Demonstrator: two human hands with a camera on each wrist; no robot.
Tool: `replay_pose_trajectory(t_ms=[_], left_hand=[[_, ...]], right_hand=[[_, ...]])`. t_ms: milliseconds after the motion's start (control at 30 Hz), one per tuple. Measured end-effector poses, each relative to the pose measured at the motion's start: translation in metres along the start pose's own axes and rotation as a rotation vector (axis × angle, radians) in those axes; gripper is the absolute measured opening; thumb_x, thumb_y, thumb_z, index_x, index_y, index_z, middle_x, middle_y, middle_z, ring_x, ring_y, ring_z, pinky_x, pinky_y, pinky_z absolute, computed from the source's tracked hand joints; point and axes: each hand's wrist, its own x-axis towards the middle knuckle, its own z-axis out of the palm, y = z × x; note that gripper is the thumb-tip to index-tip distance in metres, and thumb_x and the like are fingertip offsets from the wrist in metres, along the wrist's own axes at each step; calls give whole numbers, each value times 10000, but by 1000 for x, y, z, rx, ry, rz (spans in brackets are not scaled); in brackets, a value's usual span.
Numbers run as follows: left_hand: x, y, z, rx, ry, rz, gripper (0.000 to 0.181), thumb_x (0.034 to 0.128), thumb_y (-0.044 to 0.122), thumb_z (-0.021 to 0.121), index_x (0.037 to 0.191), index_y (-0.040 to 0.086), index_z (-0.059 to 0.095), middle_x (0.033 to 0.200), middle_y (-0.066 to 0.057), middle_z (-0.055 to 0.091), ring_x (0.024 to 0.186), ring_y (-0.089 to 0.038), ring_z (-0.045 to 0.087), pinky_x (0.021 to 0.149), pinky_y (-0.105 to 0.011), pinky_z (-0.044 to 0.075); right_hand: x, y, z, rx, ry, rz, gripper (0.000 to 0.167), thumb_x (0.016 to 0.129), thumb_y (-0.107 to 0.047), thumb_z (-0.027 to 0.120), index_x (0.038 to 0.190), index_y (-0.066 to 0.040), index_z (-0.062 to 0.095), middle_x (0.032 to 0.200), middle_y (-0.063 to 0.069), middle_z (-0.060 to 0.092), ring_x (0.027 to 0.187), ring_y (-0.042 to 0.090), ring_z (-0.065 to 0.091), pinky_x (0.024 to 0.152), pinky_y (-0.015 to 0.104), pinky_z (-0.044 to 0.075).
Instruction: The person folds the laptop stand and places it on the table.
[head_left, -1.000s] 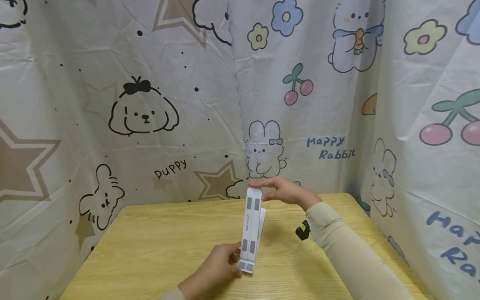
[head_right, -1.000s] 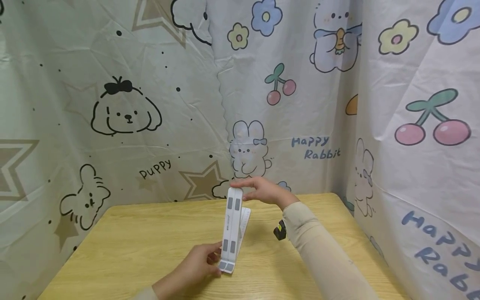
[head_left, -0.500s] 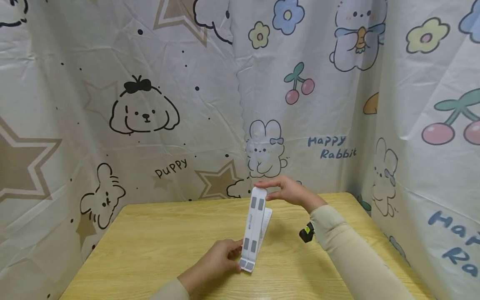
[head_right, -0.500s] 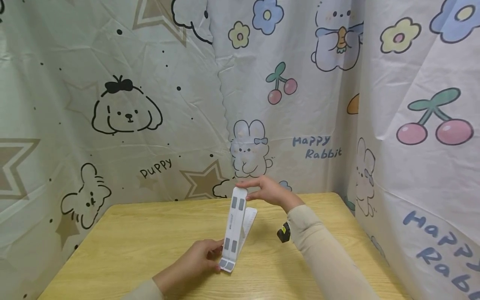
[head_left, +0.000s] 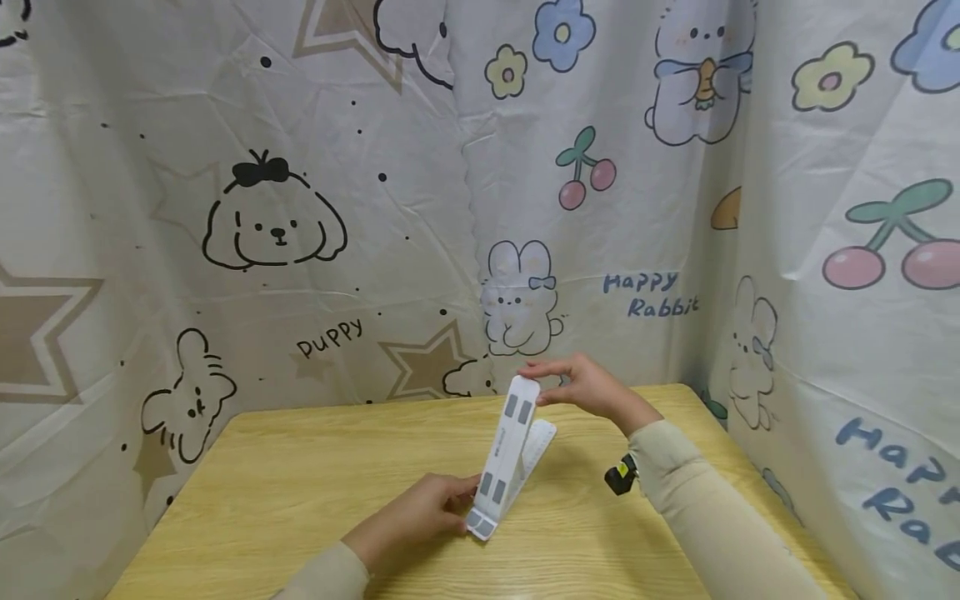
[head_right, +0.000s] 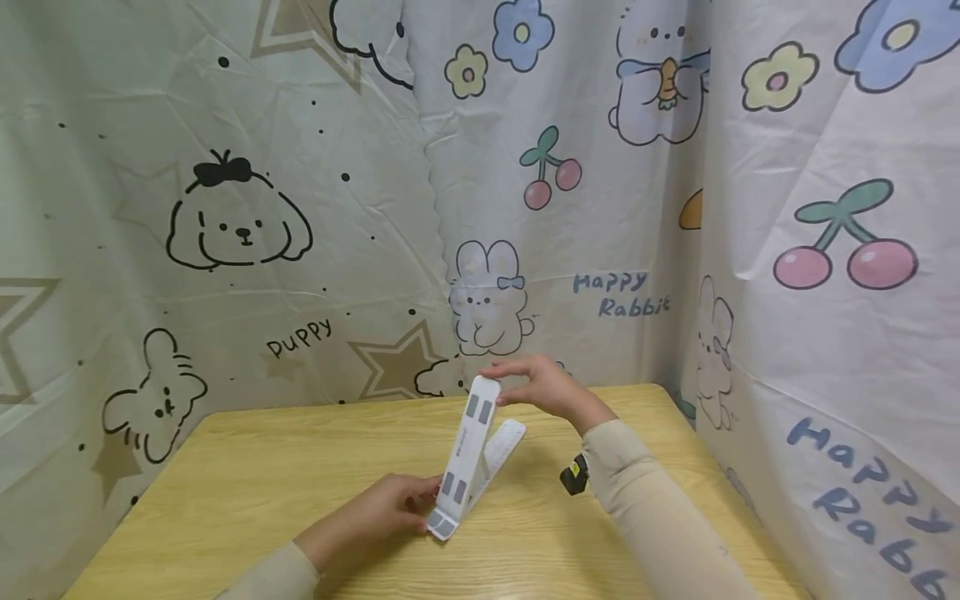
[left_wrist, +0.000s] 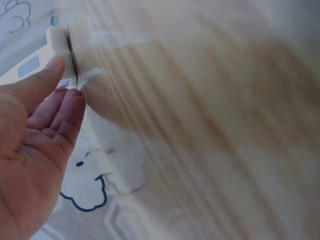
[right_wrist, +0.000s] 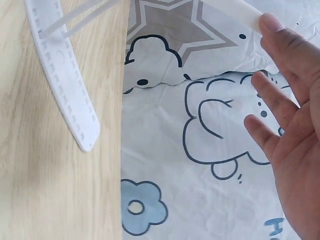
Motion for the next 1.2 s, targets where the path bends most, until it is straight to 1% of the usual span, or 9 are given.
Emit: replay_pose_trajectory(t_ms=[133, 267, 367, 467, 567, 667, 967, 1100, 1200], left_hand=[[-4, 5, 4, -4, 2, -42, 865, 769, 136, 896, 1525, 78, 480, 1151, -9, 744, 985, -70, 661, 856, -243, 563], [-7, 15, 15, -45, 43, -83, 970, 727, 191, 929, 1546, 40, 432, 1147, -31, 740, 957, -57, 658, 814, -221, 560], [-8, 22, 24, -70, 93, -108, 984, 701, 161, 940, 1532, 8, 435, 1166, -59, 735, 928, -57, 661, 772, -214, 565], [-7, 26, 29, -53, 140, -124, 920, 688, 112, 942, 1488, 16, 498, 1151, -56, 730, 907, -59, 655, 757, -223, 570], [-6, 28, 30, -38, 161, -138, 851, 690, 72, 934, 1449, 43, 551, 1161, -52, 724, 927, -68, 660, 778, -231, 575], [-5, 28, 29, -28, 159, -143, 824, 695, 53, 925, 1436, 43, 566, 1182, -60, 723, 951, -81, 664, 794, -243, 578], [2, 26, 19, 14, 102, -173, 841, 704, 41, 908, 1461, 21, 543, 1228, -73, 708, 1042, -141, 655, 880, -307, 581], [5, 23, 14, 7, 79, -158, 840, 710, 11, 897, 1468, 16, 534, 1269, -86, 696, 1085, -154, 645, 892, -307, 573], [6, 18, 10, 49, 67, -145, 825, 734, -10, 858, 1483, 8, 513, 1325, -105, 675, 1142, -167, 636, 935, -322, 560]], right_hand=[[3, -5, -2, -8, -72, 1, 523, 850, -221, 840, 1348, -251, 686, 1479, 49, 587, 1404, 329, 498, 1155, 566, 388], [9, -6, -5, 26, -160, -7, 565, 894, -216, 799, 1426, -162, 615, 1471, 43, 595, 1393, 347, 506, 1157, 581, 378], [13, -6, -6, 56, -200, -10, 566, 904, -185, 785, 1440, -177, 604, 1485, 23, 583, 1398, 333, 502, 1158, 560, 388], [14, -6, -5, 85, -219, -8, 563, 903, -162, 781, 1437, -215, 610, 1482, 5, 586, 1397, 306, 507, 1157, 550, 393], [13, -6, -6, 89, -209, 6, 558, 892, -171, 790, 1421, -235, 626, 1459, -24, 605, 1387, 274, 519, 1159, 554, 389], [11, -6, -8, 73, -184, 18, 559, 871, -182, 809, 1402, -242, 644, 1433, -49, 623, 1361, 243, 546, 1151, 542, 402], [2, -4, -15, 6, -134, 27, 561, 810, -209, 864, 1341, -267, 690, 1392, -1, 655, 1201, 204, 656, 1036, 455, 528], [-3, -3, -16, -18, -107, 26, 563, 797, -238, 875, 1331, -249, 698, 1364, 1, 674, 1200, 219, 650, 1033, 469, 527], [-7, -2, -15, -2, -92, 37, 562, 796, -236, 876, 1329, -228, 699, 1337, 7, 689, 1170, 218, 666, 1011, 455, 545]])
